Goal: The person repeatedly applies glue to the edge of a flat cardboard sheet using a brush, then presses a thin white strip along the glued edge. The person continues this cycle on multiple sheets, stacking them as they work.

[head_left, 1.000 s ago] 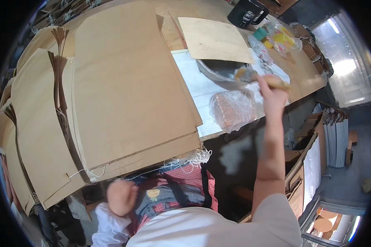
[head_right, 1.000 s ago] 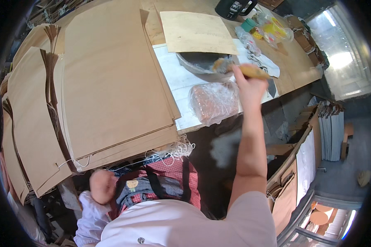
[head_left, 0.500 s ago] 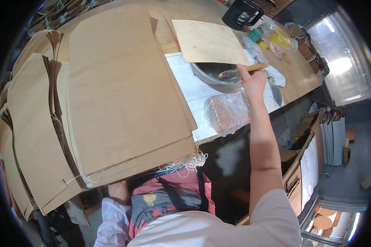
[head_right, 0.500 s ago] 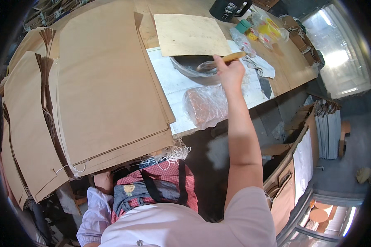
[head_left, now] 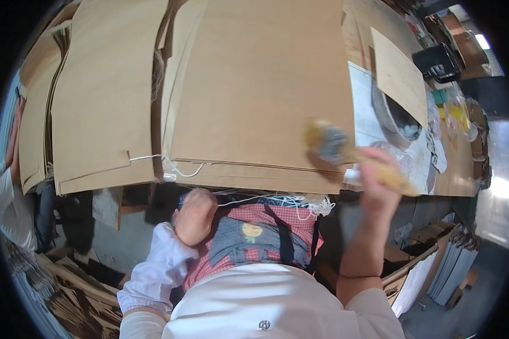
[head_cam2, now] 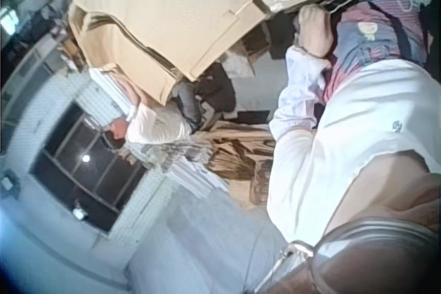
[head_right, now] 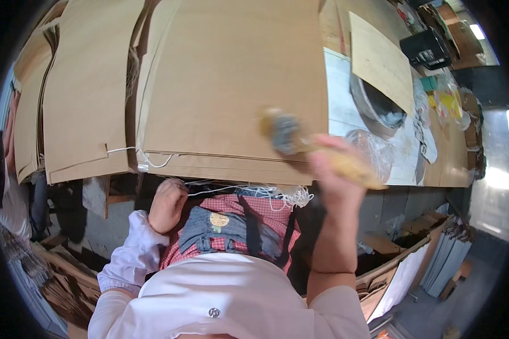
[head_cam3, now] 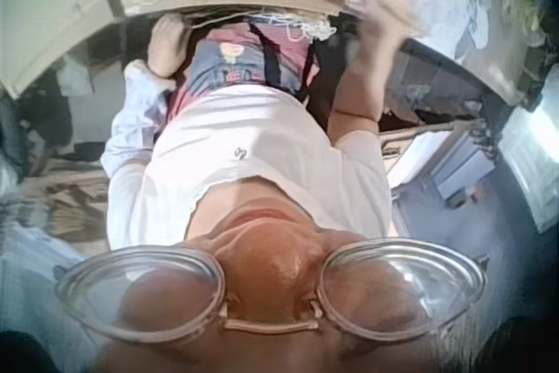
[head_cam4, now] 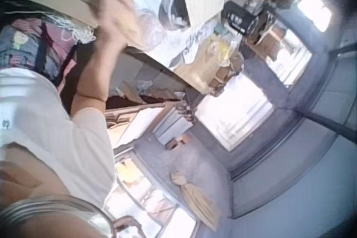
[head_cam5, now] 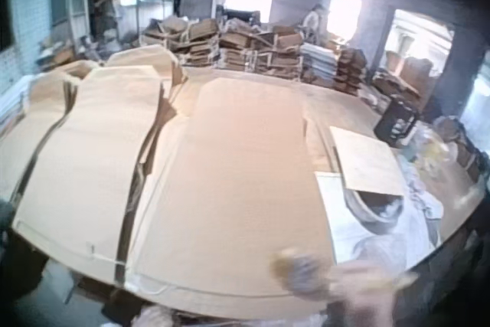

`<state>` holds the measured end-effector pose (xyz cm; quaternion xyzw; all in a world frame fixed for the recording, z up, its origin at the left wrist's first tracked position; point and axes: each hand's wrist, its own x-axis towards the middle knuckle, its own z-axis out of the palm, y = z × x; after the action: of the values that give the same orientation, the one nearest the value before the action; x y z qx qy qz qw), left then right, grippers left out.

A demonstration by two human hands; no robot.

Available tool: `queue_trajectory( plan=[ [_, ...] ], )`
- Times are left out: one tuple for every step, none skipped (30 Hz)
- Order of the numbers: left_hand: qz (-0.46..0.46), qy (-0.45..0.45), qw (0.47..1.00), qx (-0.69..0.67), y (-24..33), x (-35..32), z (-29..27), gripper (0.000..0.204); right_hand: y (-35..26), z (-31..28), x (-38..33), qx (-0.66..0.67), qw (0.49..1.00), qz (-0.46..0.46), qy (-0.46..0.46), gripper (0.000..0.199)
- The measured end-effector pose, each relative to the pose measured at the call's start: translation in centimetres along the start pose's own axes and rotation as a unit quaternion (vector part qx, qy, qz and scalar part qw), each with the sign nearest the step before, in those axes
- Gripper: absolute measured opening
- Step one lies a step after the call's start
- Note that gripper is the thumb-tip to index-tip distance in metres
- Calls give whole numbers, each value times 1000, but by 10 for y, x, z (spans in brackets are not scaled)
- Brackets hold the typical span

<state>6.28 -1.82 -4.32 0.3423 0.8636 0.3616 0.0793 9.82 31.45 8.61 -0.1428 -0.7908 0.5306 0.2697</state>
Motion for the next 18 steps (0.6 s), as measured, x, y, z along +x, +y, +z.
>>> queue_trajectory(
  plan=[
    [-91,-41,992,-80,6,-6,-7,12,-2,20,-7,-61,992,-49,-100,15],
    [-59,-19,996,-71,10,-7,-15,11,-2,43,-8,-58,982,-91,-153,18],
    [-63,-22,998,0,22,-4,-32,12,-4,63,-5,-56,968,-131,-204,20],
    [-62,-26,995,69,35,0,-49,12,-6,75,-4,-54,965,-114,-228,19],
    [-59,-29,988,136,45,6,-60,13,-9,84,-4,-55,962,-97,-250,18],
    [-42,-6,985,168,50,13,-66,14,-11,89,-2,-56,958,-80,-271,18],
    [-31,8,980,198,51,18,-70,13,-15,97,1,-58,954,-90,-281,17],
    [-5,20,977,211,50,27,-74,14,-19,104,5,-60,950,-100,-290,16],
    [29,33,974,221,49,40,-74,14,-23,107,8,-68,948,-110,-292,15],
    [19,22,974,224,44,46,-70,15,-22,114,7,-53,950,-76,-298,14],
    [10,10,974,228,38,52,-63,16,-19,117,8,-49,951,-89,-291,14],
    [-1,-2,973,232,32,54,-58,16,-15,120,8,-42,951,-102,-288,13],
    [-8,-4,971,238,28,54,-55,16,-13,123,9,-36,952,-114,-283,13],
    [-14,-7,969,245,25,54,-53,16,-16,122,9,-47,951,-100,-288,13],
    [-16,-14,968,250,23,54,-52,16,-26,118,8,-60,952,-83,-290,13],
    [-14,-10,969,248,21,54,-51,16,-30,117,7,-72,952,-66,-291,13],
    [-12,-6,969,246,19,54,-50,15,-29,121,4,-63,953,-69,-288,13],
    [-7,-4,969,247,19,53,-50,15,-27,130,1,-52,956,-74,-281,12]
  ],
)
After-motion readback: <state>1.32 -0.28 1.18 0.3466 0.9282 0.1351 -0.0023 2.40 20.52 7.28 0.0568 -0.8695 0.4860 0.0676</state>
